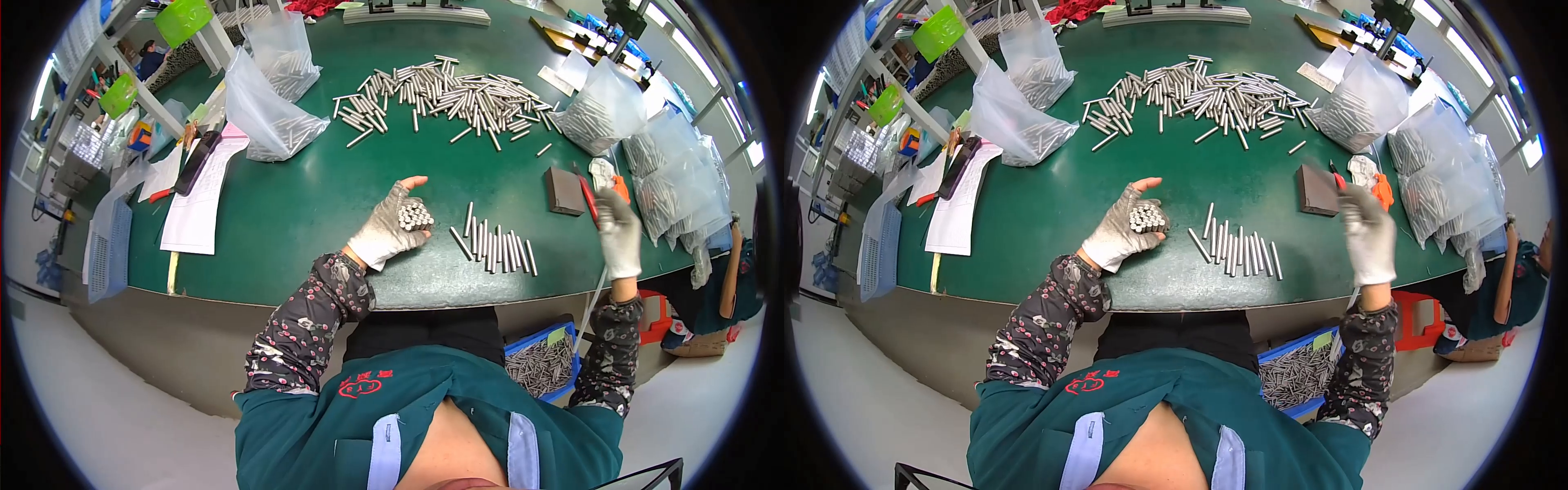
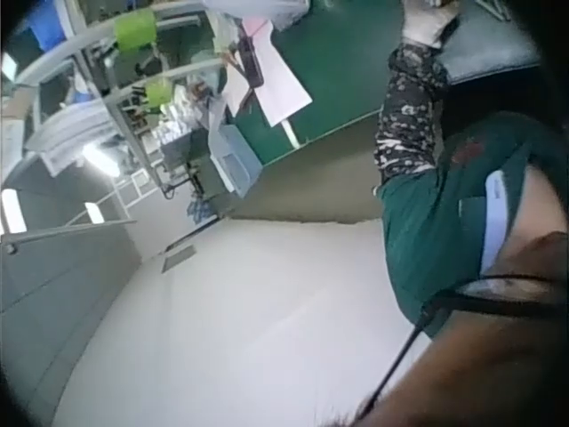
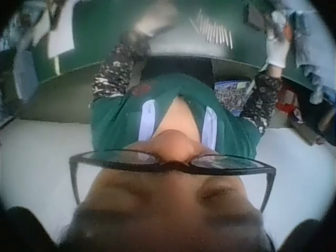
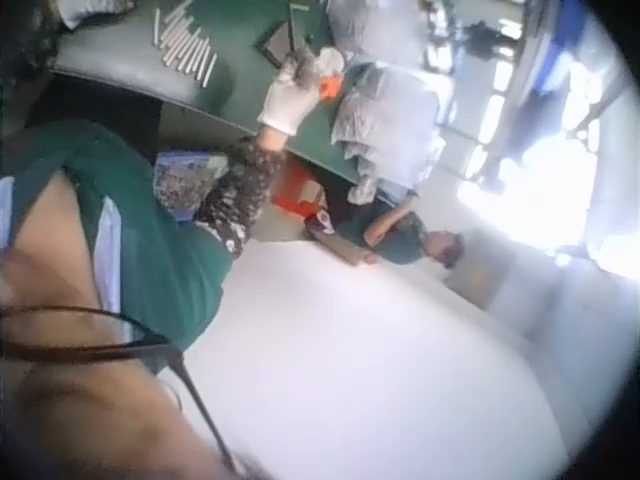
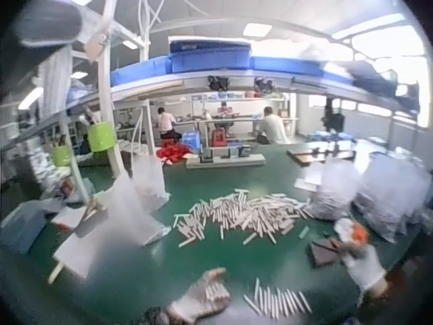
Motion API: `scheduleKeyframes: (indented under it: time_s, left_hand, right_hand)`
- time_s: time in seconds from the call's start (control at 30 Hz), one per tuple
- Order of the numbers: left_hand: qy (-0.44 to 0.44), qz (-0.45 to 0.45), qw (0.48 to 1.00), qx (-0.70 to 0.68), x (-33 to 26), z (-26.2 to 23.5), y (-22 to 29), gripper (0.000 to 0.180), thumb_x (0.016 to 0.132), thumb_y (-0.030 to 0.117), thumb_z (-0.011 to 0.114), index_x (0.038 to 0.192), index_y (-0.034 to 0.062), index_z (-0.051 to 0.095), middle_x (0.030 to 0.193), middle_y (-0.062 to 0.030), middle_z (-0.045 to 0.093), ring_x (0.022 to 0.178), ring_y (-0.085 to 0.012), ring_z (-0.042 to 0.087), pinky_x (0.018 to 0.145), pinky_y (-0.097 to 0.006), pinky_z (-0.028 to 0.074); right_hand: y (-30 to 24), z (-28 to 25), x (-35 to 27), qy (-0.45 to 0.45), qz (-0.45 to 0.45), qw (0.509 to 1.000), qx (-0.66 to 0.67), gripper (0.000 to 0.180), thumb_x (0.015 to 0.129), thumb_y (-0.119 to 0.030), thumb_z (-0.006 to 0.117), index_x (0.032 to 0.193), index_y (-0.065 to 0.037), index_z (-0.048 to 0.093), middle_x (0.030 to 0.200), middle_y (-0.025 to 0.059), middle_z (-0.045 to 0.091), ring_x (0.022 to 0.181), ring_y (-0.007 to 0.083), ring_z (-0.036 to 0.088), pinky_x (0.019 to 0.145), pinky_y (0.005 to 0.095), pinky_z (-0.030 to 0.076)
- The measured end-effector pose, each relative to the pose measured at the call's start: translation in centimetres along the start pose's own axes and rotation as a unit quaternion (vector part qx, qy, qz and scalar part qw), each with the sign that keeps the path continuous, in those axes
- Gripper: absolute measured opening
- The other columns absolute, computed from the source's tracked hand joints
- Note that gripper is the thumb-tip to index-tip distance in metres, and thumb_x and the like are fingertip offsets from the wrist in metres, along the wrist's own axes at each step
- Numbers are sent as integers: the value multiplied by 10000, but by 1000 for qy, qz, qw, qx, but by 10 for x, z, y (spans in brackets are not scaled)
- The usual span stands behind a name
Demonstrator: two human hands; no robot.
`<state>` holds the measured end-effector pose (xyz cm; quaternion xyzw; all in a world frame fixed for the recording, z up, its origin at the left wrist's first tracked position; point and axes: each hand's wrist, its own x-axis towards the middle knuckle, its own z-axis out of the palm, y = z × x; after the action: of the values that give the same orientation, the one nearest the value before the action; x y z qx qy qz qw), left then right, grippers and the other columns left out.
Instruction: Sorting, cleaning with a compressed air blow gun, and bagging small metal pins at a factory workbench.
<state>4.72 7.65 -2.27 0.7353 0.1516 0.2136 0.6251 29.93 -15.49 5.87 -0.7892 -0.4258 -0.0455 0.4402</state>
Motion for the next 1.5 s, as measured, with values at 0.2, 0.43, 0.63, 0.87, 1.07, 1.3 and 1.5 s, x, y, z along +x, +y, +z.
scheduleKeyframes:
  time_s: [0.2,0.43,0.63,0.87,1.07,1.3,1.5]
  left_hand:
    - [-20,-27,995,-89,-2,3,6,937,640,-102,649,1396,141,151,844,-7,533,799,-85,511,762,-219,428]
    - [-26,-13,997,-71,-2,3,8,954,648,-106,637,1405,160,121,894,-22,482,827,-91,515,787,-227,434]
    - [-20,-41,997,-67,1,4,6,974,642,-50,644,1406,161,79,777,1,482,750,-100,495,749,-222,422]
    - [-31,-2,999,-24,1,3,5,973,656,-20,647,1411,167,61,815,-13,484,746,-103,499,750,-236,429]
    - [-34,-16,999,-33,-1,2,-2,1001,669,-71,652,1415,185,35,889,-13,485,787,-84,488,770,-227,422]
    - [-26,5,1000,-6,0,2,-3,1012,665,-82,650,1416,184,27,886,-13,480,795,-92,481,766,-229,417]
    - [-33,-22,999,-1,4,4,4,1012,645,-1,660,1414,182,28,798,-2,501,769,-113,526,785,-234,430]
  right_hand:
    - [-84,79,27,-270,-149,949,-61,256,795,-333,531,804,-98,633,696,126,612,660,298,597,616,372,465]
    - [-103,124,49,-425,-187,871,-162,404,734,-487,569,718,-96,668,640,144,602,621,312,592,607,385,470]
    - [-88,116,78,-392,-135,884,-217,418,708,-513,592,788,-114,686,665,126,623,619,294,605,598,358,482]
    - [-103,124,74,-408,-185,872,-198,408,698,-508,601,708,-107,676,652,112,624,632,276,613,591,351,483]
    - [-112,126,65,-438,-190,855,-204,436,692,-531,603,771,-110,686,685,134,627,653,286,612,618,349,483]
    - [-108,117,69,-415,-191,868,-197,406,709,-508,590,756,-117,686,666,129,620,632,293,604,603,369,474]
    - [-87,113,85,-380,-118,877,-271,436,692,-536,594,743,-112,682,649,125,614,642,284,606,607,367,468]
